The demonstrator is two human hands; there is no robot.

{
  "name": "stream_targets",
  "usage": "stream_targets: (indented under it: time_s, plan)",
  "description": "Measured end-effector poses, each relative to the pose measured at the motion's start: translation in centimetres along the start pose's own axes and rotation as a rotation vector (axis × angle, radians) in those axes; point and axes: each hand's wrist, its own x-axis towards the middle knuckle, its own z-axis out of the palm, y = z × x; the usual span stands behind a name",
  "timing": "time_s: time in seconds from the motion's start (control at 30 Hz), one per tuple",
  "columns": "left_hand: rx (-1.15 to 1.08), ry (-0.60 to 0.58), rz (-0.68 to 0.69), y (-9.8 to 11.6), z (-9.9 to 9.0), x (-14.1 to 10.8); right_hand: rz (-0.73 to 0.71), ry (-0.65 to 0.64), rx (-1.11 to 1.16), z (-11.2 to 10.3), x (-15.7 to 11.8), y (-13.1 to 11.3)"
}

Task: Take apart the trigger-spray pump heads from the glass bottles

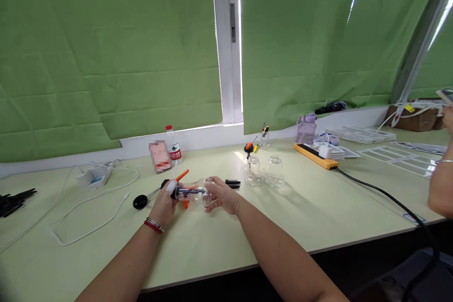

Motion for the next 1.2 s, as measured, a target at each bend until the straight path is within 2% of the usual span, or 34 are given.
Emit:
stream_targets:
  time_s: [0.1, 0.23, 0.33, 0.5, 0.6, 0.67, 0.8, 0.87, 0.97, 1.0, 1.13, 1.2]
  plan:
    - [0.194, -0.031, -0.019, -0.1, 0.3, -0.4, -0.014, 0.098, 0.061, -0.4, 0.2, -0.1]
    - [0.339, -0.023, -0.041, 0.0, 0.6, -0.7, -0.021, 0.078, 0.001, -0.8, 0.4, 0.0]
    - [0.363, -0.019, -0.026, 0.3, 0.3, -0.5, -0.069, 0.066, -0.089, -0.9, 0.2, -0.1]
    - [0.329, -0.028, -0.202, 0.3, -0.3, -0.1, -0.294, 0.029, -0.411, -1.4, -0.2, -0.5]
    - [0.31, -0.002, -0.161, 0.1, -0.2, -0.2, -0.358, 0.017, -0.476, -1.5, -0.2, -0.3]
    - [0.309, 0.029, -0.082, -0.1, 0.0, -0.2, -0.324, 0.028, -0.375, -1.4, -0.1, 0.0]
    - [0.298, 0.052, 0.022, -0.3, 0.2, -0.3, -0.081, 0.072, -0.242, -1.2, 0.1, 0.2]
    - [0.286, 0.047, 0.008, -0.3, 0.2, -0.2, -0.113, 0.06, -0.307, -1.2, -0.1, 0.0]
    - [0.276, 0.053, -0.013, -0.1, 0.3, -0.3, -0.318, 0.032, -0.35, -1.2, -0.2, -0.2]
    - [0.276, 0.063, -0.01, 0.0, 0.3, -0.3, -0.33, 0.036, -0.314, -1.2, -0.2, -0.2]
    - [0.306, 0.032, 0.038, 0.1, 0.2, -0.5, -0.101, 0.075, -0.196, -1.1, 0.0, 0.0]
    - [0.297, 0.007, 0.036, 0.0, 0.1, -0.4, -0.124, 0.054, -0.283, -1.0, -0.1, -0.1]
